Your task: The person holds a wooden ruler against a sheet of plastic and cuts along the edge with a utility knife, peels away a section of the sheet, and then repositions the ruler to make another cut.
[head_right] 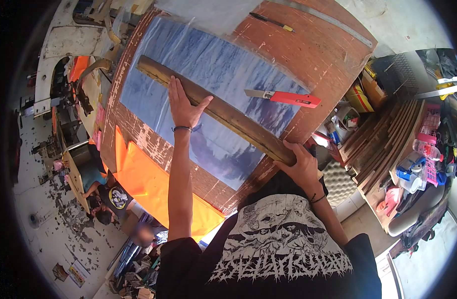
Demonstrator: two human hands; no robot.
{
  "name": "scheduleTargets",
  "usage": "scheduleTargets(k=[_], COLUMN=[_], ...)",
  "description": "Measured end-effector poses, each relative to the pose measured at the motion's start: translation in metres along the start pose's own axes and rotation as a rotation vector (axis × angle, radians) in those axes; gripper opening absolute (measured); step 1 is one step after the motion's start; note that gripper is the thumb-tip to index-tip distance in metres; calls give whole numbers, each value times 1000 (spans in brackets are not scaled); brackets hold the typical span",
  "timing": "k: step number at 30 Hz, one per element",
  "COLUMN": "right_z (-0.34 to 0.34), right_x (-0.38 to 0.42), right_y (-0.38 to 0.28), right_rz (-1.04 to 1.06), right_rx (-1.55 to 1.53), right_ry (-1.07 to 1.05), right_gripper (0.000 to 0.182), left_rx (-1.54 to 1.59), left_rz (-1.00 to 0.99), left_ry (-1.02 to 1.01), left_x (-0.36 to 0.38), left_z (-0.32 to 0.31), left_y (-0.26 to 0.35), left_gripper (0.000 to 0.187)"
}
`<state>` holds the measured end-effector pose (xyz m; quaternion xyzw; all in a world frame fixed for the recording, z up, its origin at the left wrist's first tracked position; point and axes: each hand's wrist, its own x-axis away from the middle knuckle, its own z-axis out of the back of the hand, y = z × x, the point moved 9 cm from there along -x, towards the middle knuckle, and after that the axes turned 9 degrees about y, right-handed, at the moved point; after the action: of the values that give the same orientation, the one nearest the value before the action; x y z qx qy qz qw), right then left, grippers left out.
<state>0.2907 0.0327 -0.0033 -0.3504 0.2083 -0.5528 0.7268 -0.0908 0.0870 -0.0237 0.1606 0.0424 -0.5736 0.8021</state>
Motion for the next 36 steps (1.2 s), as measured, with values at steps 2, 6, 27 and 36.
scheduleTargets(k=[2,6,27,36], right_z=[0,0,25,53], right_x=[0,0,-154,-106], right_y=[1,2,-28,-5], right_rz=[-2,2,370,223], right_rx=[-4,-5,343,253], right_ry=[-2,-1,150,332], right_gripper=[61,62,45,36], left_rx=[-8,-2,1,18], left_rz=[-4,-8,-18,-34], left_ry=[-6,-2,-75,14], left_x=[0,1,6,11], left_z=[-1,-2,14,6], left_y=[0,0,9,5], left_gripper=[134,135,138,143])
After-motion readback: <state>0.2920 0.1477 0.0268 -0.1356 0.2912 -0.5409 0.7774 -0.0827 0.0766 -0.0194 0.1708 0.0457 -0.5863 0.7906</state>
